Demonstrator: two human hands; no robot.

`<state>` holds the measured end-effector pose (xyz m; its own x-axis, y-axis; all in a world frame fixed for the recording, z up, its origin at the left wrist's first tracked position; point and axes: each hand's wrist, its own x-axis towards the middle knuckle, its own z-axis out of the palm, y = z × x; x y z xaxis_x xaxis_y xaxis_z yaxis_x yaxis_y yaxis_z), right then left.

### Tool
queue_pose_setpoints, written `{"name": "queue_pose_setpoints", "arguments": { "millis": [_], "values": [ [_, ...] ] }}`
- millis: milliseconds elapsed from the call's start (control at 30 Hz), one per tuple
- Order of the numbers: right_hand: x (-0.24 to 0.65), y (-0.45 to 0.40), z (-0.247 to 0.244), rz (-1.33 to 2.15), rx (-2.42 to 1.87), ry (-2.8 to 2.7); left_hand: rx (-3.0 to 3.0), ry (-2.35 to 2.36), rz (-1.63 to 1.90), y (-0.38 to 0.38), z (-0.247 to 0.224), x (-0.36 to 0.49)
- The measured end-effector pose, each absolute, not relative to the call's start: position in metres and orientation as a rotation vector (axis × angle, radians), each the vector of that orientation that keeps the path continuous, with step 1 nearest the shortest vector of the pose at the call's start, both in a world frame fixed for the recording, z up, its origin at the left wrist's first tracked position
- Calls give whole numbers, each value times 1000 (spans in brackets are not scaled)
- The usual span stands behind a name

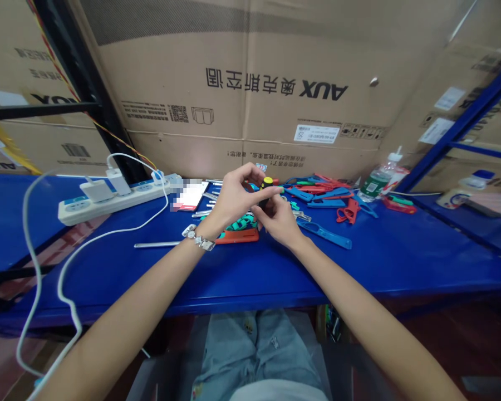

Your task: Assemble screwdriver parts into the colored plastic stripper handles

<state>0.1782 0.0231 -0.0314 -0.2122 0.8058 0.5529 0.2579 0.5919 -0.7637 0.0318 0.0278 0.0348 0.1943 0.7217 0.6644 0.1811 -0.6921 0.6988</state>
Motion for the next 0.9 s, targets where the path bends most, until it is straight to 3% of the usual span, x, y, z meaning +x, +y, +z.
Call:
{"name": "queue_pose_setpoints", "arguments": {
  "millis": [300,600,800,900],
  "values": [
    [189,17,-6,875,-772,-1825,2008,668,1246,29,27,14],
    [172,28,-26,596,-847,-1656,1674,817,1727,27,19,44],
    [182,19,-12,853,-790,-1787,1905,560,1351,29,23,26],
    [188,21,-8,884,-798,-1827,1933,584,1323,27,24,27]
  ]
}}
